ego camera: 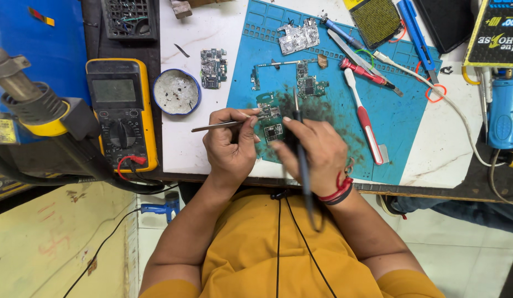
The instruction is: The person solders a small circuit board on a repair bench, holding the board with a probe in one hand and a soldering iron in the other while feeding solder wire. They reposition the board and continue soldering different points, with other phone boards and repair tools laid out around the mat.
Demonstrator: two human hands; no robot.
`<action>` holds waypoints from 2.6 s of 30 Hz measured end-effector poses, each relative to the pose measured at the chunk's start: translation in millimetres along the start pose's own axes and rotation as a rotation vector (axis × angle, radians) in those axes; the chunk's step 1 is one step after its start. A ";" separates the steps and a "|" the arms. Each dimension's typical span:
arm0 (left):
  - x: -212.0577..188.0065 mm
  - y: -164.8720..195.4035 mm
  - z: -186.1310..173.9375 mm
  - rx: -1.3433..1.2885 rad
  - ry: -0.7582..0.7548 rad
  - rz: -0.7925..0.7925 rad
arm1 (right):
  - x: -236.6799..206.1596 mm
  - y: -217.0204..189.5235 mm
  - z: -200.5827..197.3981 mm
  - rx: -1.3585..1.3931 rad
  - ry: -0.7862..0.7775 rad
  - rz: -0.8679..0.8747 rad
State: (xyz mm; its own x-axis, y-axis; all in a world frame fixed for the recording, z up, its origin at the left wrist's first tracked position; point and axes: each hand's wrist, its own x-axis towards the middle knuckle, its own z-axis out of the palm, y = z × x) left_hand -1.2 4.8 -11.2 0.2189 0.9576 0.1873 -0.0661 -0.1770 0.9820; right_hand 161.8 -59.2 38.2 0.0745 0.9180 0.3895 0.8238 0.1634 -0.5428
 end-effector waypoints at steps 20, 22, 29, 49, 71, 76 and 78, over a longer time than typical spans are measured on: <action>0.5 -0.2 0.8 -0.011 0.019 -0.014 | -3.9 0.9 3.5 0.035 0.057 -0.017; 1.0 0.0 0.4 -0.004 0.012 -0.011 | -7.0 3.6 5.4 0.104 0.083 0.017; 1.1 -0.7 -0.6 0.002 -0.008 0.006 | -11.9 9.4 4.9 0.068 0.123 0.012; -3.9 6.5 -6.3 0.089 -0.001 -0.003 | -15.9 7.7 -3.1 0.238 0.107 0.034; -0.9 3.1 -3.4 0.209 -0.025 0.082 | -4.6 3.5 -3.4 0.224 -0.003 -0.016; -0.7 3.1 -2.7 0.218 -0.024 0.075 | -3.9 4.1 -2.8 0.222 -0.003 -0.017; -1.1 3.3 -3.0 0.216 -0.025 0.057 | -4.4 3.8 -3.1 0.218 -0.002 -0.013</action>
State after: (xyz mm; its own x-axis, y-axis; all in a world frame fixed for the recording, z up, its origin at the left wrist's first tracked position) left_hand -4.6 3.9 -8.3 0.2452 0.9390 0.2410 0.1298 -0.2782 0.9517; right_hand 166.4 -63.8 36.8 0.0637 0.9159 0.3963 0.6839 0.2491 -0.6857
